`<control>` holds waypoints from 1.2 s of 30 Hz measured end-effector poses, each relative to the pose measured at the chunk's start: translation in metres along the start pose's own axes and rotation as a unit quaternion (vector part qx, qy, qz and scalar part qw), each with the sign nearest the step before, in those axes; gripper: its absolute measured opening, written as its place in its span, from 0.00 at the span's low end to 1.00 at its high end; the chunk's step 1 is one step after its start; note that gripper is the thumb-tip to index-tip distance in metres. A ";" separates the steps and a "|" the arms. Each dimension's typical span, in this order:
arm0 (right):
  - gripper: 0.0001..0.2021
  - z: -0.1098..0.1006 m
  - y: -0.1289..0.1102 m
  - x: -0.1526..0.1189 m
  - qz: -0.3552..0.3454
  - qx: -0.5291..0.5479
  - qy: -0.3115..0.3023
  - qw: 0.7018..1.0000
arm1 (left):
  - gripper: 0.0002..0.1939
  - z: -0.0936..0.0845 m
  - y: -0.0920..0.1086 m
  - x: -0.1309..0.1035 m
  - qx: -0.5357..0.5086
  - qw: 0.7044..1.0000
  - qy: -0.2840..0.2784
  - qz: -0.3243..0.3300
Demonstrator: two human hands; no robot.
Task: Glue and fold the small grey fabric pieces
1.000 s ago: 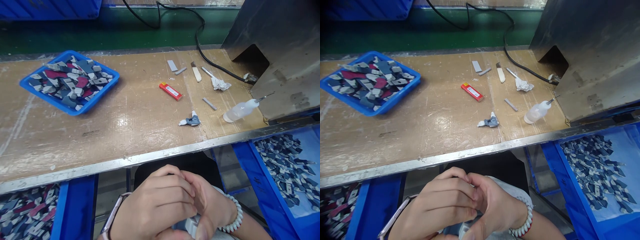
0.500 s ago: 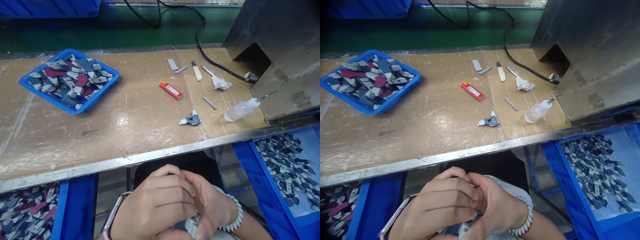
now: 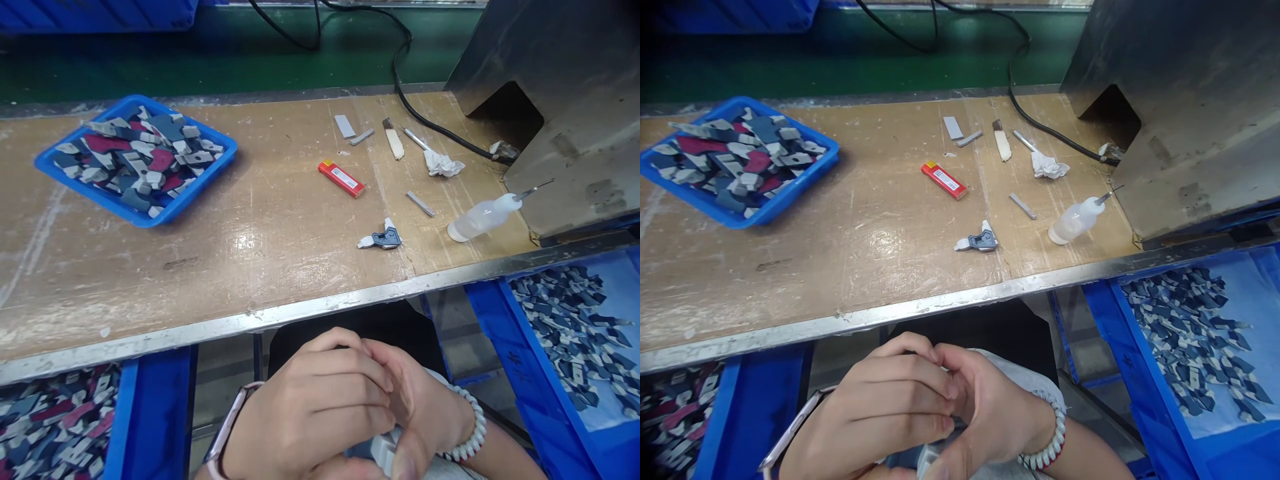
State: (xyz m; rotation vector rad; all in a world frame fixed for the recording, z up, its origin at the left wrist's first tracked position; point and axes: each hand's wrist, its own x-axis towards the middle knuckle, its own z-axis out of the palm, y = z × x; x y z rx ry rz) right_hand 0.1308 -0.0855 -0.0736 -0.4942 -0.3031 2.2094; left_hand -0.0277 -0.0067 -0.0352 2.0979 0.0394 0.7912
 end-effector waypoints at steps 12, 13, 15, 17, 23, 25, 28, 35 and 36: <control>0.42 0.000 -0.001 -0.003 0.002 -0.046 0.022 0.999 | 0.14 -0.002 -0.001 0.004 0.008 1.000 -0.003 0.014; 0.43 0.000 -0.001 -0.003 -0.001 -0.043 0.019 0.999 | 0.15 -0.002 -0.002 0.005 0.010 1.000 -0.003 0.014; 0.43 0.000 -0.002 -0.002 -0.014 -0.041 0.012 0.999 | 0.15 -0.003 -0.001 0.005 0.025 1.000 -0.003 0.005; 0.39 -0.001 -0.002 0.000 -0.032 -0.039 0.001 0.999 | 0.15 -0.004 0.001 0.005 0.047 0.999 -0.004 -0.008; 0.39 -0.002 0.002 0.001 -0.055 -0.029 -0.005 0.998 | 0.18 -0.008 0.000 -0.001 0.099 0.994 0.055 0.004; 0.40 -0.003 0.003 0.002 -0.069 -0.021 -0.029 0.997 | 0.23 -0.006 -0.002 -0.002 0.090 0.992 0.083 0.008; 0.38 -0.004 0.003 0.003 -0.087 -0.014 -0.058 0.994 | 0.25 -0.002 -0.003 -0.002 0.083 0.990 0.111 -0.001; 0.33 0.001 0.000 0.003 -0.089 0.016 -0.040 0.995 | 0.27 0.003 -0.001 -0.004 0.037 0.989 0.141 -0.034; 0.29 0.002 0.000 0.002 -0.091 0.012 -0.038 0.995 | 0.29 0.004 -0.001 -0.005 0.035 0.988 0.145 -0.041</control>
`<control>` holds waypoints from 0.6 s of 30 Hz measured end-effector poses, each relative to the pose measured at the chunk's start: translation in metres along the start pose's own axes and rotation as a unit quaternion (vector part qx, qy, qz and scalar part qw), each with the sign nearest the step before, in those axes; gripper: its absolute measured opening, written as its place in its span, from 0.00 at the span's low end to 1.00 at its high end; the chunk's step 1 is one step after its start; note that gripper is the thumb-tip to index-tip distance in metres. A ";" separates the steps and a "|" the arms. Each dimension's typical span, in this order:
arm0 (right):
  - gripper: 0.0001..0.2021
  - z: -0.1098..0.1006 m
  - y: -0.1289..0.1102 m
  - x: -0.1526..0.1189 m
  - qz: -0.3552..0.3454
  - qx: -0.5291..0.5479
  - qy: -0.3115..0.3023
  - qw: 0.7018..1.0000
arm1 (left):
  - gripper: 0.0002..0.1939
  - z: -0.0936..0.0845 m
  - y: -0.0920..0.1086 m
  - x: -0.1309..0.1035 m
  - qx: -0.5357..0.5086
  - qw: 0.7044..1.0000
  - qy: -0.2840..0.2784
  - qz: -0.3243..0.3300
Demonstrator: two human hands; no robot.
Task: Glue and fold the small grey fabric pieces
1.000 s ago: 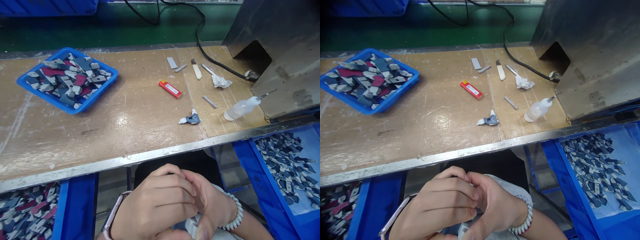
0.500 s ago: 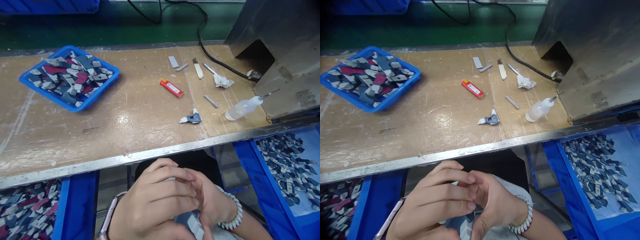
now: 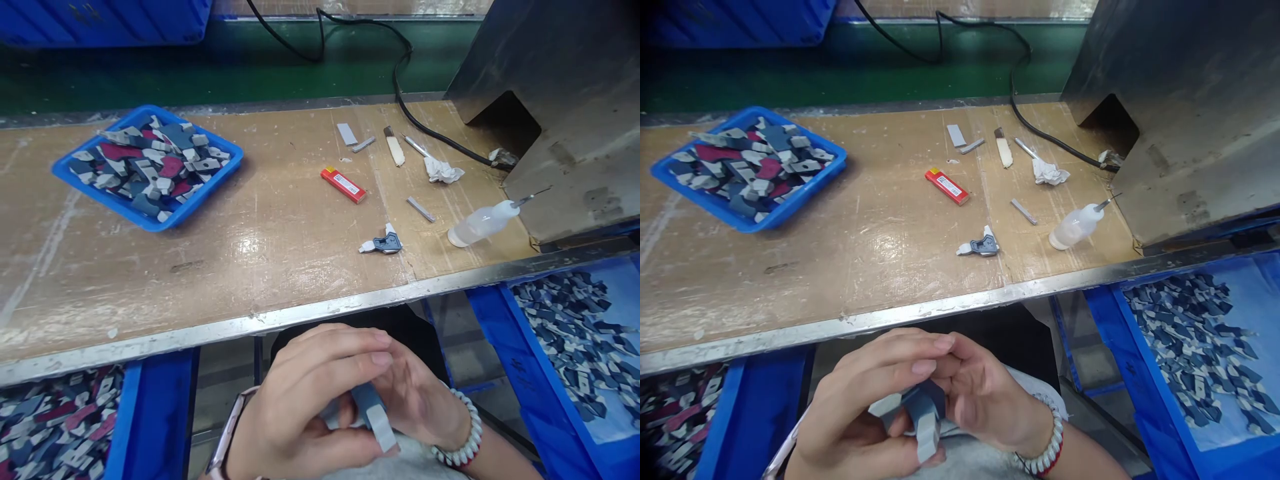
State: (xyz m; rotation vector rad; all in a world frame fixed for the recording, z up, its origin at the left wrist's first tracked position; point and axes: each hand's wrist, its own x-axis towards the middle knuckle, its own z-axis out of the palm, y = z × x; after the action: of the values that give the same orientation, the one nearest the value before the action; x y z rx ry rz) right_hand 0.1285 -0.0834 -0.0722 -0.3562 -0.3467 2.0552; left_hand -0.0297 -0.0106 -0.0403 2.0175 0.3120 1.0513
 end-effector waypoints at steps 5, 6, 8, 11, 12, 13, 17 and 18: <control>0.27 -0.001 0.003 0.003 -0.005 -0.030 -0.010 0.999 | 0.36 0.002 -0.001 -0.002 0.006 1.000 0.004 -0.020; 0.30 -0.003 0.004 0.004 -0.002 -0.027 -0.015 1.000 | 0.37 0.002 -0.002 -0.002 0.005 1.000 0.002 -0.018; 0.32 -0.007 0.007 0.006 0.011 -0.014 -0.022 1.000 | 0.38 0.003 -0.003 -0.002 0.001 1.000 -0.005 -0.013; 0.27 -0.012 0.010 0.008 0.035 0.009 -0.037 0.999 | 0.38 0.002 -0.002 -0.002 -0.007 1.000 -0.015 -0.012; 0.25 -0.012 0.011 0.009 0.034 0.011 -0.039 0.999 | 0.37 0.002 -0.001 -0.002 -0.007 1.000 -0.017 -0.016; 0.25 -0.012 0.011 0.009 0.026 0.010 -0.040 0.999 | 0.37 0.002 0.001 -0.002 -0.003 1.000 -0.020 -0.022; 0.30 -0.013 0.012 0.009 -0.029 -0.028 -0.039 0.998 | 0.31 0.005 0.003 0.001 0.032 0.999 -0.003 -0.042; 0.30 -0.013 0.011 0.007 -0.040 -0.045 -0.036 0.998 | 0.31 0.007 0.003 0.003 0.042 0.999 0.006 -0.029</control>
State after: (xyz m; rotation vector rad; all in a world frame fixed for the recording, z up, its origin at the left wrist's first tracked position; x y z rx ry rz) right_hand 0.1213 -0.0812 -0.0897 -0.3175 -0.4917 1.9826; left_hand -0.0233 -0.0145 -0.0390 2.0648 0.4263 1.0304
